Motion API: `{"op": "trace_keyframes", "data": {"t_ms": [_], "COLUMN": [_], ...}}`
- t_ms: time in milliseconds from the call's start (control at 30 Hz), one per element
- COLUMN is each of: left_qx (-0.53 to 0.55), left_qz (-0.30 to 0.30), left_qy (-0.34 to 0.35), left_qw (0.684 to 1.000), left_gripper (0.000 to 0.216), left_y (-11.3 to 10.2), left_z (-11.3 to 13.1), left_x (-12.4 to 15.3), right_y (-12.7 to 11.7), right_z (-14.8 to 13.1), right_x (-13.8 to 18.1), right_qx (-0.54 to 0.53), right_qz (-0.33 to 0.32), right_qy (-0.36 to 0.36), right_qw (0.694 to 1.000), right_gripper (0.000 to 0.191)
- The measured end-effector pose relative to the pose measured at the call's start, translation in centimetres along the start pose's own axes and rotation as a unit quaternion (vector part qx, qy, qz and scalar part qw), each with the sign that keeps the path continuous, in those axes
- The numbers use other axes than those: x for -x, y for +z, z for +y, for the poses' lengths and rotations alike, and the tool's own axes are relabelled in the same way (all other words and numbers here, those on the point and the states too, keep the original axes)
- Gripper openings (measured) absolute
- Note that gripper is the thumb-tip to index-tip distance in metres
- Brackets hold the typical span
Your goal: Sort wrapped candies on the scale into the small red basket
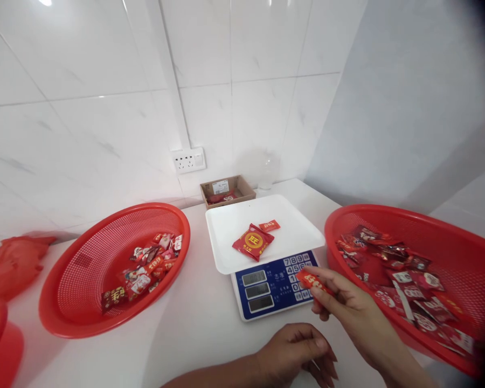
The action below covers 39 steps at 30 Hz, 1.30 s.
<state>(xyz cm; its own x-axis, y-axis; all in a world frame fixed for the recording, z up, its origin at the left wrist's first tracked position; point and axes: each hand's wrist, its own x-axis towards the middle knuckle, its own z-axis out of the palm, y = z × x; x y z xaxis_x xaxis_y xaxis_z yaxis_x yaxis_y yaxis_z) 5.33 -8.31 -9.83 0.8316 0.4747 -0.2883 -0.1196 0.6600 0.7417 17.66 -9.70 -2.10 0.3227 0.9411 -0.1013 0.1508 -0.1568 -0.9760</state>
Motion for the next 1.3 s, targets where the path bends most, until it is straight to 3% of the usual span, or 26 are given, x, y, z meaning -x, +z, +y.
{"op": "trace_keyframes", "data": {"t_ms": [233, 367, 533, 667, 800, 967, 1033, 1133, 1233, 1300], "left_qx": [0.003, 0.002, 0.005, 0.012, 0.007, -0.009, -0.014, -0.005, 0.002, -0.001], "left_qz": [-0.007, -0.012, -0.017, -0.024, -0.023, -0.026, -0.034, -0.036, -0.034, -0.030], "left_qy": [0.005, 0.007, 0.008, 0.011, 0.012, -0.002, 0.001, 0.011, 0.018, 0.019], "left_qw": [1.000, 1.000, 1.000, 1.000, 1.000, 1.000, 0.999, 0.999, 0.999, 0.999], "left_gripper": [0.049, 0.050, 0.051, 0.054, 0.056, 0.061, 0.060, 0.057, 0.056, 0.055], "left_y": [0.1, 0.0, -0.3, -0.5, -0.6, -0.5, -0.5, -0.8, -1.2, -1.3], "left_z": [-0.1, -0.3, -0.5, -0.9, -0.9, -0.4, -0.3, -0.7, -1.3, -1.5], "left_x": [0.0, -0.1, -0.3, -0.6, -0.9, -0.9, -0.8, -0.9, -1.2, -1.3], "right_y": [0.4, 0.6, 2.0, 4.1, 5.7, 6.0, 5.7, 5.1, 4.4, 3.4], "right_z": [-1.0, -0.9, -1.4, -2.1, -2.7, -3.2, -3.2, -3.1, -3.2, -3.6], "right_x": [-2.9, -5.8, -7.6, -7.4, -8.0, -9.8, -9.9, -8.7, -6.0, -3.8], "right_qx": [0.168, 0.266, 0.427, 0.463, 0.481, 0.498, 0.469, 0.307, 0.041, -0.088], "right_qz": [0.075, 0.062, 0.047, -0.065, -0.174, -0.158, -0.120, -0.077, -0.118, -0.185], "right_qy": [-0.092, -0.191, -0.208, -0.241, -0.219, -0.201, -0.218, -0.244, -0.146, -0.060], "right_qw": [0.979, 0.943, 0.879, 0.851, 0.831, 0.829, 0.847, 0.917, 0.981, 0.977], "right_gripper": [0.041, 0.038, 0.045, 0.046, 0.047, 0.047, 0.045, 0.044, 0.047, 0.046]}}
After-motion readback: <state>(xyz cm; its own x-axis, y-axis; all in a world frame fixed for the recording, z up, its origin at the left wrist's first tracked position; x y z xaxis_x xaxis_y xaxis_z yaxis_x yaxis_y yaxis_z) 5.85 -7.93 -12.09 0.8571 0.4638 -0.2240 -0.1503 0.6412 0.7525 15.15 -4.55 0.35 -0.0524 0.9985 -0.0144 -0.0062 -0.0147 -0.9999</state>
